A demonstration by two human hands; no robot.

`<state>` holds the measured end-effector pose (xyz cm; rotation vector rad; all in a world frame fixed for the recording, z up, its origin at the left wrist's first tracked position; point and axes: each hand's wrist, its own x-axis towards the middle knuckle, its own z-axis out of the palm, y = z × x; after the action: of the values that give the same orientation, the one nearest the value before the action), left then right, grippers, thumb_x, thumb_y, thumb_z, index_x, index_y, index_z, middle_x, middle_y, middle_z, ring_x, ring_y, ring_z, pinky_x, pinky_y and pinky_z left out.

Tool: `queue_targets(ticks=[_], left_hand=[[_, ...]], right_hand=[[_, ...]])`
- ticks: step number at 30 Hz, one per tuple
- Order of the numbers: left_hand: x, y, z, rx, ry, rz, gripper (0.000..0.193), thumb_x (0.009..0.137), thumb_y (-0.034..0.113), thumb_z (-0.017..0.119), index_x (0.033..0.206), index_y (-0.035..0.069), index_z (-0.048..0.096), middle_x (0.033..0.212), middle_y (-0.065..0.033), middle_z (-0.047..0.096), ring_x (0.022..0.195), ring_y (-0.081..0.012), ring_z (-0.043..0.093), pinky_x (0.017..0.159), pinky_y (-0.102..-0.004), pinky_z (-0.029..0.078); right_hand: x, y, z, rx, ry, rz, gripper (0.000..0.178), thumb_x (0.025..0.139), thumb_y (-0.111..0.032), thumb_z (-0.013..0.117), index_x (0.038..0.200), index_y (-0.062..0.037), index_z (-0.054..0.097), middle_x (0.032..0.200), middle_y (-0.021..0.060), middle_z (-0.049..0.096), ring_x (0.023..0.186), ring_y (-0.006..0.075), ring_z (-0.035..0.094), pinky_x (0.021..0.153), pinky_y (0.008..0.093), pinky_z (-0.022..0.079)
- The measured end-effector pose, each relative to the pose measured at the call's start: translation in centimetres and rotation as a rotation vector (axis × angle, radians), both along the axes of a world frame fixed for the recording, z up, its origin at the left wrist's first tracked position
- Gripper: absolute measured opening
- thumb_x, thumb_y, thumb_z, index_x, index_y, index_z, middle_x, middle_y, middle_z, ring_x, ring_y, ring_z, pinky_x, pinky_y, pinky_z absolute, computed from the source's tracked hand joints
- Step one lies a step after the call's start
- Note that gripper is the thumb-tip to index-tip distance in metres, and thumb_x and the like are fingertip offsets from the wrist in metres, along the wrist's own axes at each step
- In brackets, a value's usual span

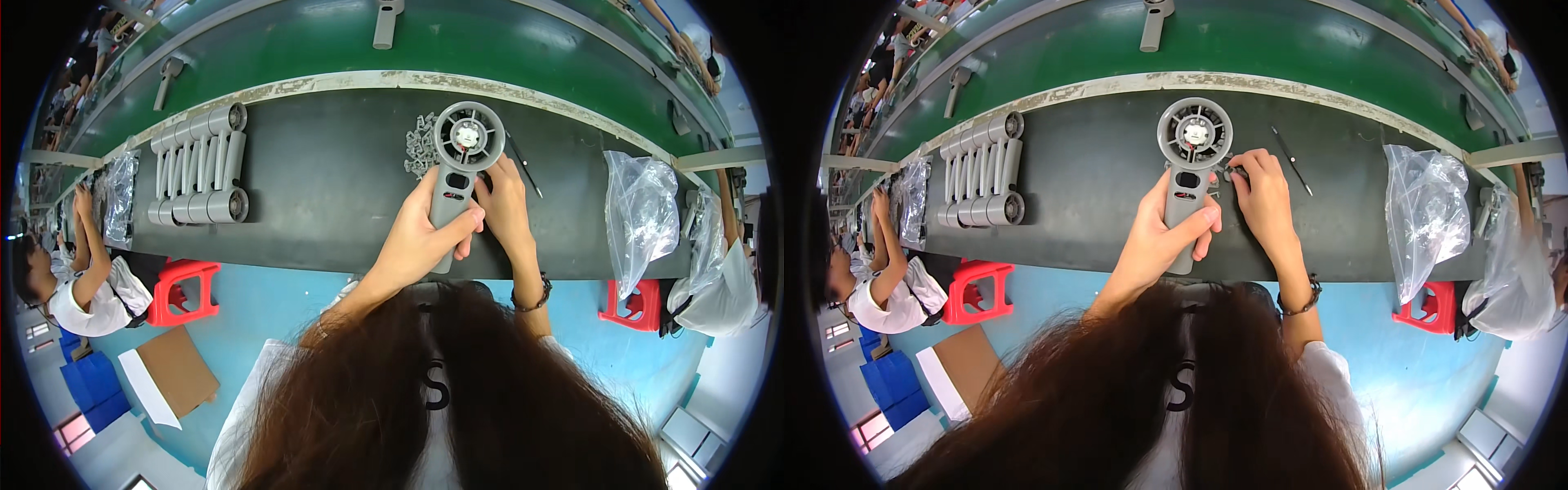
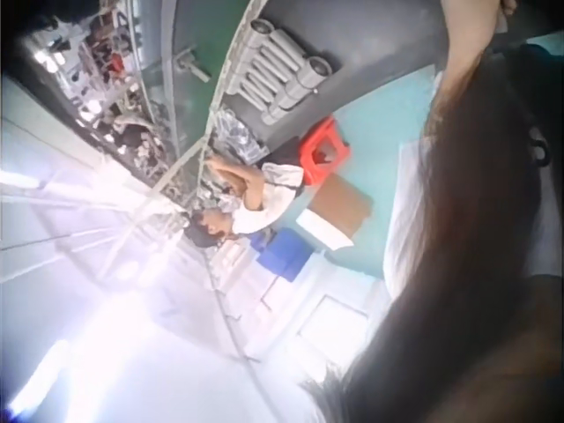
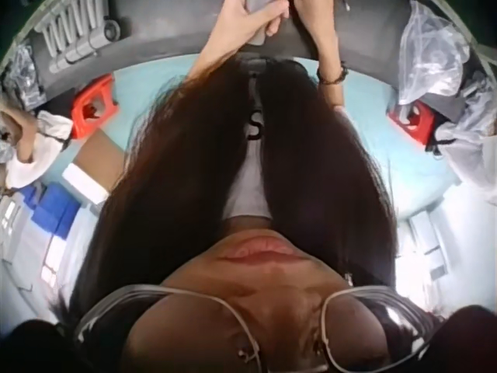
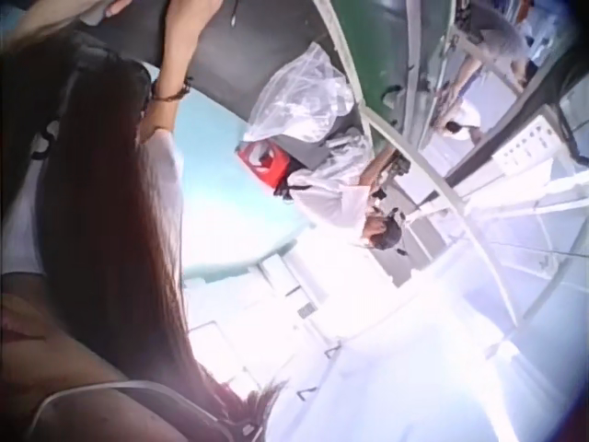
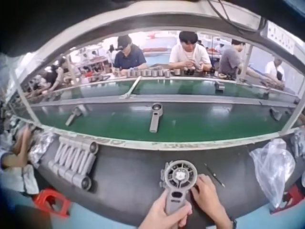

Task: Assembling grey plastic housings by inserting small metal components using a thin rod tool.

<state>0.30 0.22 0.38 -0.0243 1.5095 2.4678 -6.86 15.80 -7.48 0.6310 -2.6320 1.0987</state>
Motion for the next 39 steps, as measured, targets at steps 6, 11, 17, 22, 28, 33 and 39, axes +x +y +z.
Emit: queue_targets(ticks=[6, 11, 17, 22, 28, 33, 39], left_hand=[[0.7, 0.0, 0.8, 0.029, -0.007, 0.020, 0.034, 0.084, 0.003, 0.058, 0.113, 0.001, 0.042, 0.082, -0.0071, 0.059, 0.055, -0.0090, 0.052, 0.051, -0.0239, 0.044], [0.9, -0.1, 1.1, 0.067, -0.006, 0.012, 0.036, 0.084, 0.002, 0.058, 0.115, 0.001, 0.040, 0.082, -0.0068, 0.058, 0.057, -0.0088, 0.052, 0.052, -0.0234, 0.045], [0.9, -0.2, 1.8, 0.055, -0.022, -0.005, 0.037, 0.083, 0.003, 0.058, 0.114, 0.001, 0.039, 0.082, -0.0069, 0.057, 0.057, -0.0087, 0.052, 0.052, -0.0234, 0.045], [0.9, -0.2, 2.1, 0.036, -0.027, -0.047, 0.036, 0.083, 0.004, 0.058, 0.114, 0.000, 0.039, 0.082, -0.0066, 0.057, 0.057, -0.0082, 0.052, 0.051, -0.0234, 0.044], [1.3, -0.4, 2.5, 0.026, -0.037, -0.068, 0.037, 0.085, 0.005, 0.056, 0.117, 0.000, 0.038, 0.082, -0.0068, 0.057, 0.056, -0.0079, 0.051, 0.051, -0.0234, 0.044], [1.3, -0.2, 2.6, 0.013, -0.061, -0.105, 0.037, 0.084, 0.005, 0.056, 0.117, 0.000, 0.040, 0.083, -0.0063, 0.057, 0.056, -0.0077, 0.051, 0.052, -0.0234, 0.044], [1.6, 0.3, 3.1, 0.011, -0.099, -0.136, 0.037, 0.084, 0.006, 0.057, 0.117, 0.001, 0.041, 0.082, -0.0047, 0.057, 0.056, -0.0073, 0.051, 0.052, -0.0232, 0.044]], right_hand=[[0.1, -0.3, -0.6, -0.139, -0.130, -0.079, 0.014, 0.076, 0.001, 0.064, 0.090, -0.0008, 0.062, 0.087, 0.0092, 0.060, 0.080, 0.0282, 0.057, 0.070, 0.0367, 0.046], [-0.1, -0.2, -0.6, -0.105, -0.020, -0.089, 0.015, 0.077, -0.002, 0.065, 0.091, -0.0027, 0.063, 0.088, 0.0086, 0.061, 0.082, 0.0279, 0.057, 0.071, 0.0363, 0.047], [-0.8, 1.6, 0.7, 0.249, 0.219, -0.411, 0.027, 0.079, -0.016, 0.068, 0.102, -0.0063, 0.058, 0.097, 0.0098, 0.057, 0.087, 0.0296, 0.054, 0.073, 0.0382, 0.045], [-2.1, 5.5, -0.5, 0.348, -0.059, -0.485, 0.015, 0.083, -0.016, 0.062, 0.092, -0.0048, 0.057, 0.087, 0.0112, 0.060, 0.080, 0.0327, 0.058, 0.071, 0.0373, 0.046], [-1.1, 5.6, 4.0, -0.550, -0.322, -0.123, 0.018, 0.094, -0.011, 0.048, 0.099, 0.0043, 0.057, 0.086, 0.0034, 0.060, 0.075, 0.0089, 0.053, 0.068, 0.0234, 0.044], [3.2, 3.1, 9.9, -1.120, -0.123, 0.184, 0.013, 0.091, -0.009, 0.048, 0.099, 0.0016, 0.048, 0.084, 0.0126, 0.052, 0.070, 0.0181, 0.050, 0.062, 0.0297, 0.044], [4.5, 0.0, 11.0, -1.024, 0.172, 0.371, 0.018, 0.090, -0.015, 0.051, 0.095, -0.0012, 0.042, 0.079, 0.0179, 0.057, 0.069, 0.0236, 0.055, 0.060, 0.0346, 0.049]])
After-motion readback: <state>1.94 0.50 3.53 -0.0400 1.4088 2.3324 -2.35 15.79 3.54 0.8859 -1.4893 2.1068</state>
